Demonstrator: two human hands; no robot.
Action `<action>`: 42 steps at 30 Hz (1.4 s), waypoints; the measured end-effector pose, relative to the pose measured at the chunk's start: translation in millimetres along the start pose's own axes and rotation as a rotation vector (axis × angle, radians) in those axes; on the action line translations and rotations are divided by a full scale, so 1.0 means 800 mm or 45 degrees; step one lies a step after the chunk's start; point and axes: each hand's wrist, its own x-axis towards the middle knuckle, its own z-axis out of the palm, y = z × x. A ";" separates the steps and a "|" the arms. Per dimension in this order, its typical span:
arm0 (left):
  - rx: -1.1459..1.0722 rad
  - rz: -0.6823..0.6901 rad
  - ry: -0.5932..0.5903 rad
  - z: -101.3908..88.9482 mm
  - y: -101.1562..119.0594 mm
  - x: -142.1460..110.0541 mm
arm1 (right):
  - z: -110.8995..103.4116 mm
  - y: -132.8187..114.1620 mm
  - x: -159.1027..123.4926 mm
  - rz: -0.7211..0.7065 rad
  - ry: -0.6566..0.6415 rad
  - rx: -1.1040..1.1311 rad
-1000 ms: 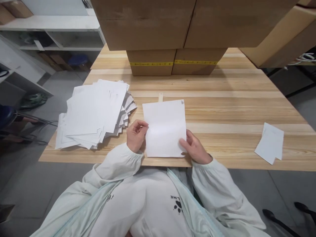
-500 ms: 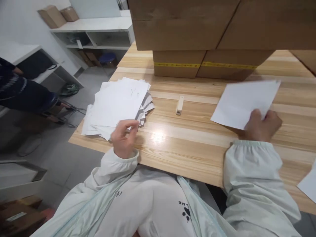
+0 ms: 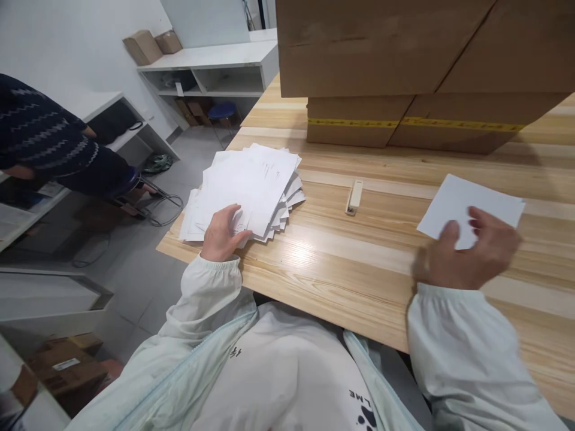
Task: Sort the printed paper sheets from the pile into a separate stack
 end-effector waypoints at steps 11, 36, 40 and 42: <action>0.001 0.026 -0.062 -0.006 -0.007 0.002 | 0.162 -0.138 0.129 -0.445 -0.332 0.092; 0.092 -0.141 0.222 0.022 0.013 0.012 | 0.225 -0.176 0.205 0.269 -0.389 0.010; -0.035 -0.088 0.241 0.010 0.021 0.002 | 0.227 -0.176 0.217 0.346 -0.301 0.173; -0.146 -0.030 0.310 -0.009 0.030 -0.006 | 0.202 -0.165 0.207 0.344 -0.226 0.353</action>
